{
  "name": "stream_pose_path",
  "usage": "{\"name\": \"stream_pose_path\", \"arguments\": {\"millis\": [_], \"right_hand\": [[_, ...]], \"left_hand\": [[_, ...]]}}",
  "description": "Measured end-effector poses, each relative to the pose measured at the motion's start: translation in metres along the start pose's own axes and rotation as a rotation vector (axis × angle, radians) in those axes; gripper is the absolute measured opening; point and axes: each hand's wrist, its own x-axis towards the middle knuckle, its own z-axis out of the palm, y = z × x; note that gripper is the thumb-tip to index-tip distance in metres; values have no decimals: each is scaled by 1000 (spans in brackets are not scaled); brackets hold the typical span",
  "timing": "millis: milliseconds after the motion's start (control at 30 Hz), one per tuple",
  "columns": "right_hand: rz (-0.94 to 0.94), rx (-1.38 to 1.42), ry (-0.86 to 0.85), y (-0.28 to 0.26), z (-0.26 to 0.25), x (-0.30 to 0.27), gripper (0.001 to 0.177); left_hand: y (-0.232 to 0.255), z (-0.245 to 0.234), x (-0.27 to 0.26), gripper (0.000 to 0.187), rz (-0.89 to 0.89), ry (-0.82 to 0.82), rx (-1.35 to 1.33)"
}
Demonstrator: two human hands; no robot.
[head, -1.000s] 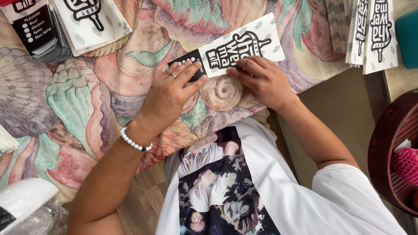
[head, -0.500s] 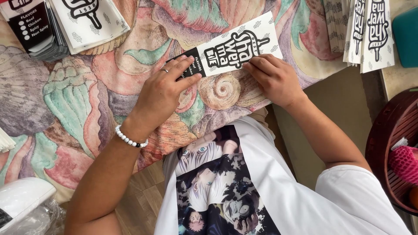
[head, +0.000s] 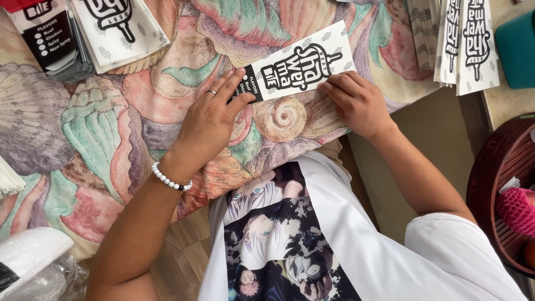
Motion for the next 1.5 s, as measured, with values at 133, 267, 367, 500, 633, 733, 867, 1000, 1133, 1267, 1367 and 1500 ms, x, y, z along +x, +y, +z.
{"name": "stream_pose_path", "arguments": {"millis": [133,267,367,500,633,733,867,1000,1133,1267,1367,1500], "right_hand": [[13,25,0,0,-1,0,16],[54,82,-27,4,-8,10,11],[124,168,-110,2,-13,36,11],[133,125,-208,-26,-6,85,25],[63,107,-205,-45,17,117,29],[192,180,-299,-36,18,114,31],[374,151,-319,36,16,62,33],[473,-124,-301,89,-19,6,40],[277,-120,-68,45,-36,6,28],[179,145,-146,-8,-22,10,21],[101,73,-167,-10,-8,2,25],[110,48,-1,-7,-7,1,11]], "left_hand": [[3,-5,4,42,-5,-18,21],[1,-4,7,43,2,-56,88],[2,-3,10,37,31,-35,144],[18,-18,16,50,-9,-135,143],[18,-16,15,51,-13,-117,125],[19,-15,13,51,5,-84,170],[11,0,10,72,-38,-190,189],[14,-1,11,69,-19,-170,252],[19,-6,13,64,-13,-143,222],[19,-5,11,61,-17,-158,235],[20,-8,10,82,-79,-161,129],[5,5,0,46,-54,74,-70]]}}
